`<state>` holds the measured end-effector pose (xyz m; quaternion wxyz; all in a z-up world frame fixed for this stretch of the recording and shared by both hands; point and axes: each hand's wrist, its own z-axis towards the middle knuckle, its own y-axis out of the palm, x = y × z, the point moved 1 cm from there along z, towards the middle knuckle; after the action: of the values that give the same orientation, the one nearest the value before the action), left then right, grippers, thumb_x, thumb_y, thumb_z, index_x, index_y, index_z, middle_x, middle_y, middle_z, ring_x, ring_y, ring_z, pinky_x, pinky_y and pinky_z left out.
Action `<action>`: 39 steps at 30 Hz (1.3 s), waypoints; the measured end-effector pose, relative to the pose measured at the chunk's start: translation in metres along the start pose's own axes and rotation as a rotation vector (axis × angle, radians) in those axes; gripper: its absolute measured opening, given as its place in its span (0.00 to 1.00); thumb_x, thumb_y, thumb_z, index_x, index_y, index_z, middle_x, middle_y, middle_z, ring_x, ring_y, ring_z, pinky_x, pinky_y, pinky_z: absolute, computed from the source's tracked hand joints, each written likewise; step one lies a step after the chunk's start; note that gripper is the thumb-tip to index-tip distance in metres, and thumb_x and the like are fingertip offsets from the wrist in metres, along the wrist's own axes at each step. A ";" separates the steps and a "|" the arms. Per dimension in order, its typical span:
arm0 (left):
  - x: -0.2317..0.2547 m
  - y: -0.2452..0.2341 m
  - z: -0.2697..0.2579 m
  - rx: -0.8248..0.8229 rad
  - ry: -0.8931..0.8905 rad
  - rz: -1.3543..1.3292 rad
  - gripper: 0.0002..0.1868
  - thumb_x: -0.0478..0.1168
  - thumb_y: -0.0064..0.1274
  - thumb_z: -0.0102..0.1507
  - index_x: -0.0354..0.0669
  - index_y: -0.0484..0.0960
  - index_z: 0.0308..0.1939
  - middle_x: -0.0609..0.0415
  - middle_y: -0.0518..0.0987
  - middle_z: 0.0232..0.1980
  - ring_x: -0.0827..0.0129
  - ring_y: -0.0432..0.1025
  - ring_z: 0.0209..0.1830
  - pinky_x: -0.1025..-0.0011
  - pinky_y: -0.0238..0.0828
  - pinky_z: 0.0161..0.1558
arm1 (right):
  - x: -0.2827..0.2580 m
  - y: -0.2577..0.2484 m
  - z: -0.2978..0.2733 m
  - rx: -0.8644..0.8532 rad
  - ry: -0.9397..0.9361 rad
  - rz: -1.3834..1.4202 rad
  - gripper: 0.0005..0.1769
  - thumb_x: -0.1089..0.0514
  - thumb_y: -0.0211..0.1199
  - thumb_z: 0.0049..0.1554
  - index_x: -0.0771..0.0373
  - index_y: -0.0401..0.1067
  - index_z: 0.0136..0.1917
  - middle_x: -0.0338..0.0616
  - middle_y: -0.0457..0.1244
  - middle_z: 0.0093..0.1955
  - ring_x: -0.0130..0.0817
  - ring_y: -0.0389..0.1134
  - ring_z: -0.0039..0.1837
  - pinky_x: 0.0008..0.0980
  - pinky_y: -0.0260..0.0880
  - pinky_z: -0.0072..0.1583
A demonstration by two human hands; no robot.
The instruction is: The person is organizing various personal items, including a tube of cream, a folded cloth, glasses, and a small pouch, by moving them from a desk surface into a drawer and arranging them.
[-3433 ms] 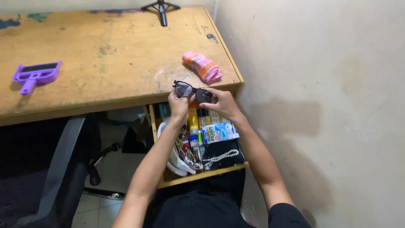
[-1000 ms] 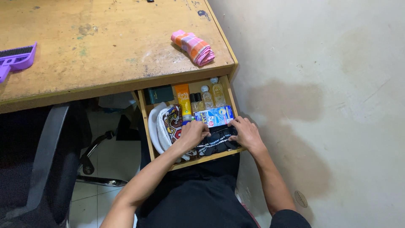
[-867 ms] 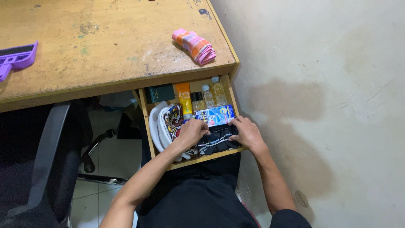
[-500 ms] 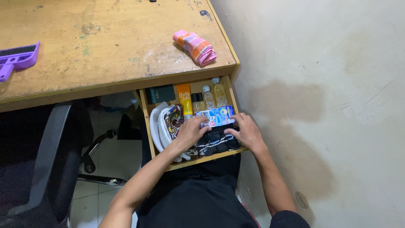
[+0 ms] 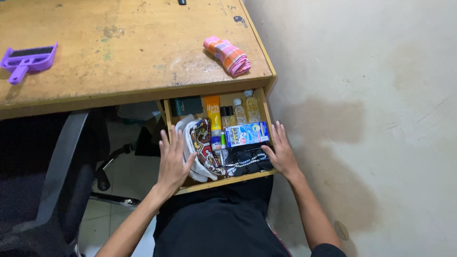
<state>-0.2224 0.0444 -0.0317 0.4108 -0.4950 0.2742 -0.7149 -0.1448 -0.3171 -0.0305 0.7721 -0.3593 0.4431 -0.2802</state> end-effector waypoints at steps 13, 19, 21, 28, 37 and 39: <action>-0.031 0.035 -0.063 0.103 -0.082 -0.400 0.51 0.71 0.28 0.67 0.42 0.34 0.82 0.36 0.28 0.84 0.31 0.19 0.79 0.37 0.23 0.74 | -0.002 0.021 -0.048 0.379 0.219 0.501 0.49 0.26 0.26 0.62 0.64 0.52 0.79 0.60 0.46 0.81 0.60 0.49 0.78 0.55 0.65 0.68; -0.016 0.023 -0.055 0.012 -0.137 -0.519 0.44 0.59 0.38 0.70 0.37 0.44 0.81 0.34 0.39 0.83 0.37 0.34 0.81 0.44 0.36 0.76 | -0.004 0.023 -0.046 0.393 0.269 0.510 0.39 0.34 0.32 0.66 0.62 0.68 0.71 0.55 0.64 0.67 0.49 0.62 0.71 0.46 0.66 0.68; -0.018 0.025 -0.056 0.043 -0.169 -0.523 0.39 0.55 0.38 0.71 0.41 0.48 0.81 0.41 0.46 0.84 0.44 0.38 0.82 0.49 0.41 0.76 | -0.006 0.022 -0.045 0.421 0.281 0.542 0.38 0.37 0.32 0.67 0.64 0.68 0.71 0.58 0.64 0.65 0.50 0.64 0.69 0.46 0.65 0.69; -0.018 0.025 -0.056 0.106 -0.181 -0.559 0.37 0.56 0.37 0.71 0.41 0.54 0.80 0.42 0.54 0.82 0.46 0.43 0.81 0.51 0.45 0.76 | -0.009 0.023 -0.046 0.472 0.283 0.594 0.32 0.43 0.36 0.68 0.64 0.72 0.68 0.58 0.66 0.63 0.48 0.64 0.69 0.43 0.65 0.68; -0.021 0.029 -0.062 0.332 -0.014 -0.495 0.37 0.61 0.27 0.72 0.44 0.55 0.79 0.44 0.41 0.85 0.44 0.28 0.83 0.47 0.29 0.76 | -0.016 0.022 -0.045 0.532 0.250 0.554 0.32 0.44 0.37 0.69 0.67 0.73 0.65 0.61 0.65 0.64 0.55 0.63 0.69 0.48 0.67 0.66; -0.021 0.026 -0.060 0.362 0.014 -0.528 0.38 0.61 0.24 0.72 0.41 0.56 0.78 0.41 0.40 0.85 0.40 0.27 0.82 0.43 0.27 0.76 | -0.020 0.020 -0.044 0.592 0.240 0.549 0.32 0.43 0.37 0.69 0.67 0.72 0.66 0.61 0.63 0.67 0.55 0.60 0.72 0.50 0.64 0.68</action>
<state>-0.2668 0.0477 -0.0845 0.2905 -0.4630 0.0074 -0.8374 -0.1906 -0.3039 -0.0525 0.8308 0.0447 0.5097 -0.2190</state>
